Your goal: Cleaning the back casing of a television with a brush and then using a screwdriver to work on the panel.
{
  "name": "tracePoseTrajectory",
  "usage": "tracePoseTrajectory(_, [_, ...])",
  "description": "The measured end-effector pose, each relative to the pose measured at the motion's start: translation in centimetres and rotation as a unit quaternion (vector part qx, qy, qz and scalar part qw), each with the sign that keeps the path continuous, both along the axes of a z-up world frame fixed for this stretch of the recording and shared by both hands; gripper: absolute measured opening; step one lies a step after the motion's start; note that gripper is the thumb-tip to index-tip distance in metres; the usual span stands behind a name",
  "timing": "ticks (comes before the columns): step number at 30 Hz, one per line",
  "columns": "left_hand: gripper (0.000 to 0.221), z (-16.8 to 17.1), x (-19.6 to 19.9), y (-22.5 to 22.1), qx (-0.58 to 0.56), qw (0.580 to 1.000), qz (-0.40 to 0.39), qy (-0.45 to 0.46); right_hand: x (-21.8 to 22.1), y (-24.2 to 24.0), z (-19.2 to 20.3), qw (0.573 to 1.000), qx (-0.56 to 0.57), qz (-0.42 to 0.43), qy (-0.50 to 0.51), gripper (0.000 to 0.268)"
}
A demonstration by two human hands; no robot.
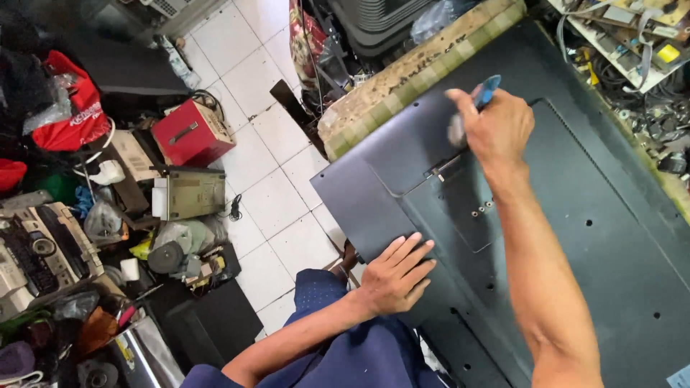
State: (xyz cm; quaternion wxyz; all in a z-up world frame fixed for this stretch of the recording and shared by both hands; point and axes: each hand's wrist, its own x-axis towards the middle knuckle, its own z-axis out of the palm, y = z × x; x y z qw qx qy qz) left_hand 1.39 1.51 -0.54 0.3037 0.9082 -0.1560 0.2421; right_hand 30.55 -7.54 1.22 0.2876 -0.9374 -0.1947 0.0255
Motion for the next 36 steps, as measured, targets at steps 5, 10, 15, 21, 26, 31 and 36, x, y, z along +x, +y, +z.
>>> tracePoseTrajectory(5, [0.030, -1.0, -0.1, -0.5, -0.001, 0.999, 0.031, -0.025, -7.6, 4.4, 2.6, 0.991, -0.031, 0.096, -0.087, 0.050])
tracePoseTrajectory(10, [0.028, -0.8, -0.3, -0.5, -0.017, 0.999, 0.024, -0.038, -4.1, 2.1, 0.2, 0.997, -0.052, 0.012, 0.047, 0.063])
tracePoseTrajectory(15, [0.026, -2.0, 0.1, -1.0, -0.035, 0.997, 0.038, -0.055, -5.8, 9.7, -5.8, 0.983, 0.184, 0.001, 0.018, 0.043])
tracePoseTrajectory(21, [0.027, -1.4, 0.3, -0.7, -0.037, 0.996, 0.027, -0.071, -4.0, 10.0, -2.8, 0.963, 0.258, 0.068, -0.029, 0.030])
tracePoseTrajectory(26, [0.029, -1.5, 0.5, -0.4, -0.040, 0.996, 0.035, -0.066, -6.4, 4.7, 5.3, 0.970, 0.115, 0.181, 0.112, 0.037])
tracePoseTrajectory(31, [0.031, -1.6, -0.4, -0.4, -0.024, 0.998, 0.019, -0.051, -7.1, 2.5, 5.4, 0.994, 0.082, 0.024, 0.062, 0.038])
tracePoseTrajectory(36, [0.029, -1.5, 0.0, -0.7, -0.017, 0.999, 0.008, -0.050, -5.4, 0.8, -0.3, 0.993, 0.030, 0.072, 0.086, 0.042])
